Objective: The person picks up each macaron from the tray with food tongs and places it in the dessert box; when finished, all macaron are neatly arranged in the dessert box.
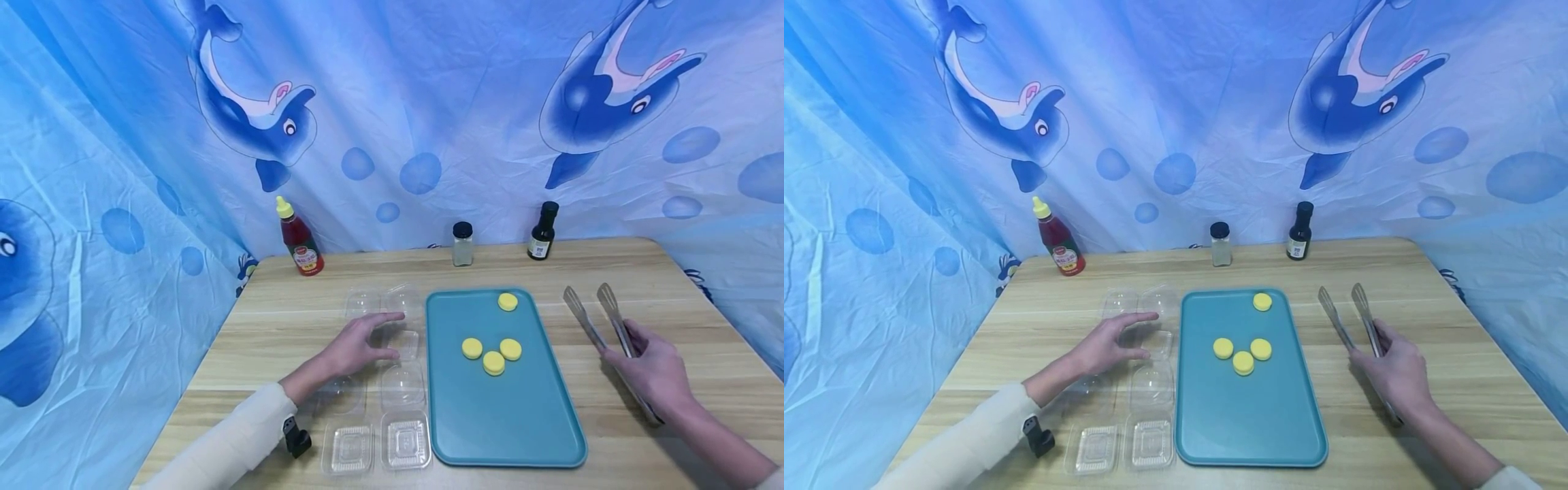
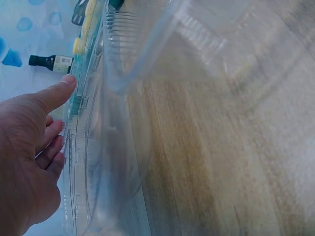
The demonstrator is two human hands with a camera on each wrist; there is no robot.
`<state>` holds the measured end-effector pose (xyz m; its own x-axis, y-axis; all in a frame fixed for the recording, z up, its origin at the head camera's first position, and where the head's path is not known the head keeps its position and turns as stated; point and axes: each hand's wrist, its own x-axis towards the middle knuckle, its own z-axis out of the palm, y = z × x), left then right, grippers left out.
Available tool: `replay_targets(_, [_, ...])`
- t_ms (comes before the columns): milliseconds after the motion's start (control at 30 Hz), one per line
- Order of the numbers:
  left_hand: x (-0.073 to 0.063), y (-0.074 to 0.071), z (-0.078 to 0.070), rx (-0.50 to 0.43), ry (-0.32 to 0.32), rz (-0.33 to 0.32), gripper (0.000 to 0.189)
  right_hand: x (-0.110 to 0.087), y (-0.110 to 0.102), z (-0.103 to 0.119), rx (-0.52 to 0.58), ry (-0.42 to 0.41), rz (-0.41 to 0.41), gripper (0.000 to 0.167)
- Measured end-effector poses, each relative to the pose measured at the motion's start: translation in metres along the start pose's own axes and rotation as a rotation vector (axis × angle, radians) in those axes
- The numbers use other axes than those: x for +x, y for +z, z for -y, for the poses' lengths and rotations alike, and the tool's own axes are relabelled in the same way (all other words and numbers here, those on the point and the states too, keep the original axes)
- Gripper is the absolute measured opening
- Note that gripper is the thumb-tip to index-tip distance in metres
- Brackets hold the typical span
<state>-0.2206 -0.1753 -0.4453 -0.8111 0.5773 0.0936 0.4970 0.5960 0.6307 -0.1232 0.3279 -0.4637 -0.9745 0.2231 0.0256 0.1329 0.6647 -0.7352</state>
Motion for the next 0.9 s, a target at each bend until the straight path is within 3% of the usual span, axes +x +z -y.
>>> replay_targets(167, [0.001, 0.0, 0.0, 0.012, 0.009, -0.003, 0.077, 0.0, -0.005, 0.001, 0.012, -0.028, 0.021, 0.083])
replay_targets(333, [0.002, -0.001, -0.001, 0.021, 0.003, -0.005, 0.076, 0.004, -0.01, 0.008, 0.0, -0.136, 0.069, 0.077])
replay_targets(667, [0.001, 0.001, 0.001, 0.034, -0.013, -0.011, 0.076, 0.013, -0.008, 0.032, -0.066, -0.344, 0.088, 0.067])
replay_targets(900, [0.002, 0.0, -0.001, 0.032, -0.017, -0.013, 0.076, 0.015, 0.0, 0.048, -0.05, -0.342, 0.212, 0.071])
